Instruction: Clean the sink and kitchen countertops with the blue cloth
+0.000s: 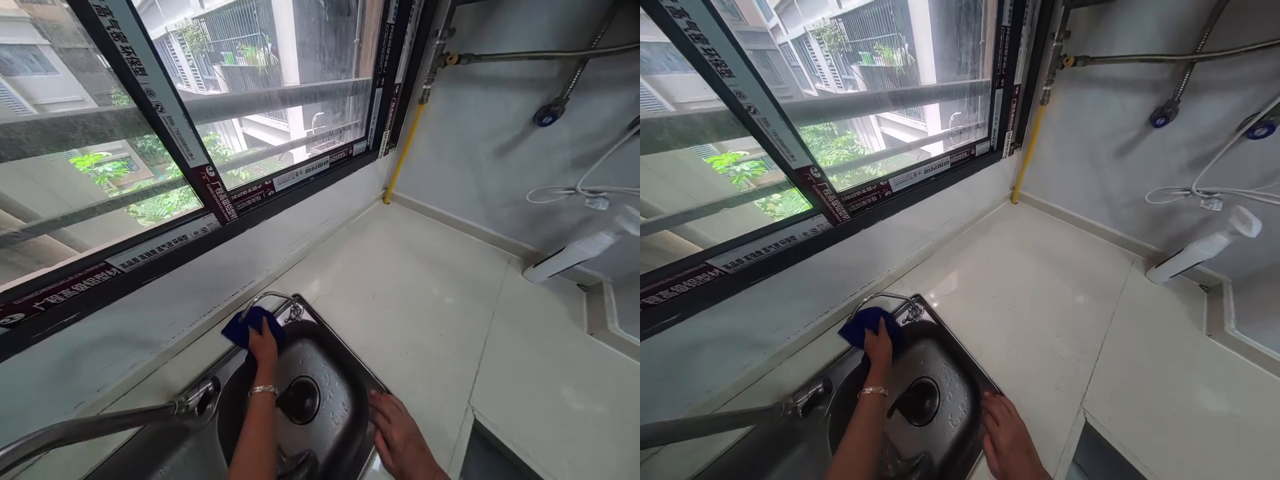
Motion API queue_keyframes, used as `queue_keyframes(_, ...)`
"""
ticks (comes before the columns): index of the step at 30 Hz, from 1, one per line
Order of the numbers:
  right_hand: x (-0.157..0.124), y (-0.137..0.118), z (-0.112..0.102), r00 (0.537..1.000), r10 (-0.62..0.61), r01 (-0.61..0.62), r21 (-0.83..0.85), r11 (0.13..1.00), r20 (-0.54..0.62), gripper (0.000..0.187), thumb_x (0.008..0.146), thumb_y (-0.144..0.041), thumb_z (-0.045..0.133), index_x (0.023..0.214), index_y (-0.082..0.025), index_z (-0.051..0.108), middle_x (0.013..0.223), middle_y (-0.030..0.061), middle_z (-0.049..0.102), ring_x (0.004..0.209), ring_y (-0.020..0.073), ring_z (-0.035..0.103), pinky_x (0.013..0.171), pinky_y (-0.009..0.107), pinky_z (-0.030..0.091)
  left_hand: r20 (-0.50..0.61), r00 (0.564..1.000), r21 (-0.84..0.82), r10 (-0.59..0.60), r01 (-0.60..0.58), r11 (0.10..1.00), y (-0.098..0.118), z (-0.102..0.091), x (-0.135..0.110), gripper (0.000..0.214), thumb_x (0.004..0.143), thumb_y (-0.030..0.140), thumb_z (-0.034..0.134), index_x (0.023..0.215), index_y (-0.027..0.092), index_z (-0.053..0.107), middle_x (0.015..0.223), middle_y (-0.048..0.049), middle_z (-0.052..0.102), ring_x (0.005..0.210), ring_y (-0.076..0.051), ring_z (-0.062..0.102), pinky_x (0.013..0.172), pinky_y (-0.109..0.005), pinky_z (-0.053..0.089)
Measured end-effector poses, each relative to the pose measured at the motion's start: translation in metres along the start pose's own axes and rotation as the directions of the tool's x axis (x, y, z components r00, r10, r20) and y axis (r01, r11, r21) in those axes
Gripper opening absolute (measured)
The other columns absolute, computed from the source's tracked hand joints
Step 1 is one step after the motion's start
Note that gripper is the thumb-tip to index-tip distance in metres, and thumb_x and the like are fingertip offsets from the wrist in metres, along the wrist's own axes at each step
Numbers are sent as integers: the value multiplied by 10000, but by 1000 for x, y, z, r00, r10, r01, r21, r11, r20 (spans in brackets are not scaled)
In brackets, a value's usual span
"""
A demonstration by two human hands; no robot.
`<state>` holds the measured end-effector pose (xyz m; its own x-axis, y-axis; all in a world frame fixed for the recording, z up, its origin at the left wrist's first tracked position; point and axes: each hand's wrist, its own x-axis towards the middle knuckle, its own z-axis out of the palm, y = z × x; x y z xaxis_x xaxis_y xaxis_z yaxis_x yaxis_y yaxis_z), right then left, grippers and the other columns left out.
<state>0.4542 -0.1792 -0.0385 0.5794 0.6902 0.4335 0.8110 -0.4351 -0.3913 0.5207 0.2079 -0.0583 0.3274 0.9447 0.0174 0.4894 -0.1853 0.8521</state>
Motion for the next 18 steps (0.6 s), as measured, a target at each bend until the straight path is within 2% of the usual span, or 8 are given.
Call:
queue_keyframes(3,0,0,1,1000,19,-19,33,999,1,470,749,2,457,1152,-152,642,1176,147,702,1215,272,634,1020,473,568,148,984,33,102,-108,994,16,0,9,391,974,396,514,1209,116,652,1146,-134,714,1077,-257,667,1012,-391,515)
queue_keyframes(7,-1,1,2,999,39,-41,61,997,29,470,729,-2,468,1139,-152,642,1192,155,696,1222,281,628,1030,487,557,265,944,124,198,-237,964,31,0,16,416,943,242,503,1317,98,614,1292,-171,668,1226,-287,608,1107,-418,457)
queue_keyframes(10,-2,1,3,999,36,-38,48,998,35,470,750,2,463,1163,-139,638,1188,164,696,1226,285,625,1033,501,552,357,899,196,254,-338,921,39,1,11,480,897,107,460,1356,104,602,1389,-166,612,1293,-291,564,1142,-428,431)
queue_keyframes(15,-3,1,4,1000,9,-8,32,999,-20,437,755,17,452,1109,-153,645,1163,153,707,1204,276,639,996,482,572,492,824,280,281,-455,845,54,0,-1,532,868,53,438,1340,197,638,1393,-119,605,1160,-276,633,1031,-400,507)
queue_keyframes(18,-1,1,4,1000,-4,4,23,1000,-17,452,731,19,449,1102,-154,642,1146,149,709,1190,272,645,990,478,576,525,811,312,260,-467,827,60,-4,-4,521,893,73,431,1349,221,634,1388,-110,603,1103,-263,649,992,-385,516)
